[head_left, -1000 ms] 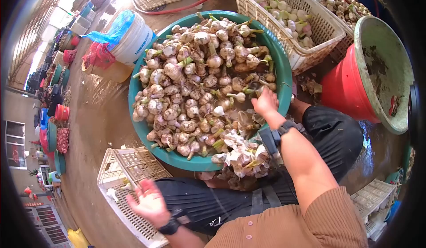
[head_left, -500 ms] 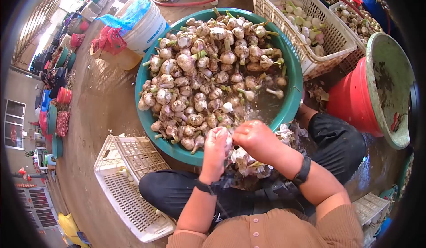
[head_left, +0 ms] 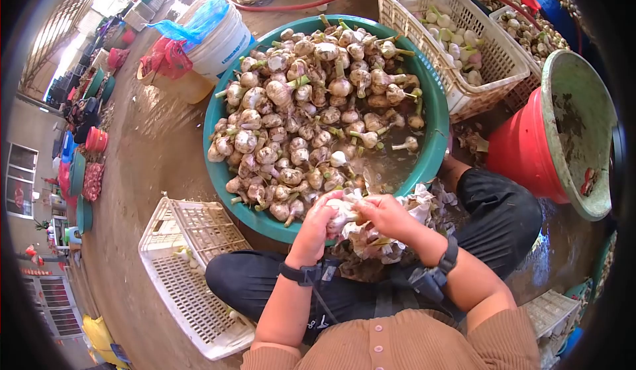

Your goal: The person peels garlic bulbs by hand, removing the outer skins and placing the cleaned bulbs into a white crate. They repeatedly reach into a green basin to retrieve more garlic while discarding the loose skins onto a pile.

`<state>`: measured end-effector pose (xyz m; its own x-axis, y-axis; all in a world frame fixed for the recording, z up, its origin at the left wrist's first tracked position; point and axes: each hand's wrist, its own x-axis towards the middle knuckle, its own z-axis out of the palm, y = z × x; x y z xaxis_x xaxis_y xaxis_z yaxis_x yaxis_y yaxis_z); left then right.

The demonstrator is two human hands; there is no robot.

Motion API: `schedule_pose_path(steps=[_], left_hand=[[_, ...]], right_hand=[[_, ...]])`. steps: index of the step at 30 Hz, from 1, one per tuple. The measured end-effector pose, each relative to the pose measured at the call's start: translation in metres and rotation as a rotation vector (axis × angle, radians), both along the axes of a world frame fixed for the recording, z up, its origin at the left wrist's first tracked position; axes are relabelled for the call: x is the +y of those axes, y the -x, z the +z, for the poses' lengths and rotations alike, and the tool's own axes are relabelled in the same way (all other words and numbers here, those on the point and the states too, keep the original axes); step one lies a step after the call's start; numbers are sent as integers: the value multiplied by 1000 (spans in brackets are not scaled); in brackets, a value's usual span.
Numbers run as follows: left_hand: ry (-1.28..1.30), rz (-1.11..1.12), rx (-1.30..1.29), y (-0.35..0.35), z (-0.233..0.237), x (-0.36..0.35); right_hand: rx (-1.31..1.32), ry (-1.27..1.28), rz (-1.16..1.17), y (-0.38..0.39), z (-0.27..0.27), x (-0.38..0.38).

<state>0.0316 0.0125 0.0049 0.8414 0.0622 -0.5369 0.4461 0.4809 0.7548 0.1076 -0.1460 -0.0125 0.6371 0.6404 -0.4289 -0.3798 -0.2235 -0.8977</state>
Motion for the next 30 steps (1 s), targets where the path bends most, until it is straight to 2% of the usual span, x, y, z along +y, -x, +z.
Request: schedule_pose_path(steps=[1, 3, 5, 7, 9, 11, 12, 14, 17, 18, 19, 21, 22, 26, 28, 30], left_hand=[[3, -1, 1, -1, 3, -2], [-73, -7, -14, -2, 7, -5], [-102, -49, -8, -3, 6, -5], [-120, -79, 25, -3, 6, -5], [-118, -72, 63, -3, 5, -7], [-116, -63, 99, -3, 4, -11], [-105, -42, 96, -4, 3, -14], [-94, -24, 94, -3, 4, -17], [-50, 47, 107, -3, 8, -14], [-66, -7, 78, -2, 3, -12], [-82, -62, 49, -3, 1, -11], [-84, -71, 73, -2, 4, -12], [-88, -77, 93, -2, 5, -12], [-48, -156, 38, 7, -8, -4], [12, -61, 41, 7, -4, -4], [-3, -77, 41, 6, 0, -4]], right_hand=[[1, 3, -1, 3, 3, -1], [-1014, 29, 143, 9, 9, -1], [-1101, 102, 176, 12, 13, -1], [-1329, 243, 298, 19, 16, -2], [-1354, 276, 313, 20, 14, -3], [-1113, 219, 253, 17, 7, -5], [-1113, 218, 253, 13, -1, -6], [-322, 230, 246, 7, -16, -8], [-451, 114, 102, 12, 5, -10], [-738, 111, 110, 17, 3, -8], [-736, 112, 109, 19, 3, -9], [-1007, 184, 340, 21, 8, -11], [-1067, 179, 289, 23, 6, -10], [-958, 143, 277, 24, -4, -10], [-865, 25, 207, 25, -5, -9], [-934, 76, 268, 27, 7, -10]])
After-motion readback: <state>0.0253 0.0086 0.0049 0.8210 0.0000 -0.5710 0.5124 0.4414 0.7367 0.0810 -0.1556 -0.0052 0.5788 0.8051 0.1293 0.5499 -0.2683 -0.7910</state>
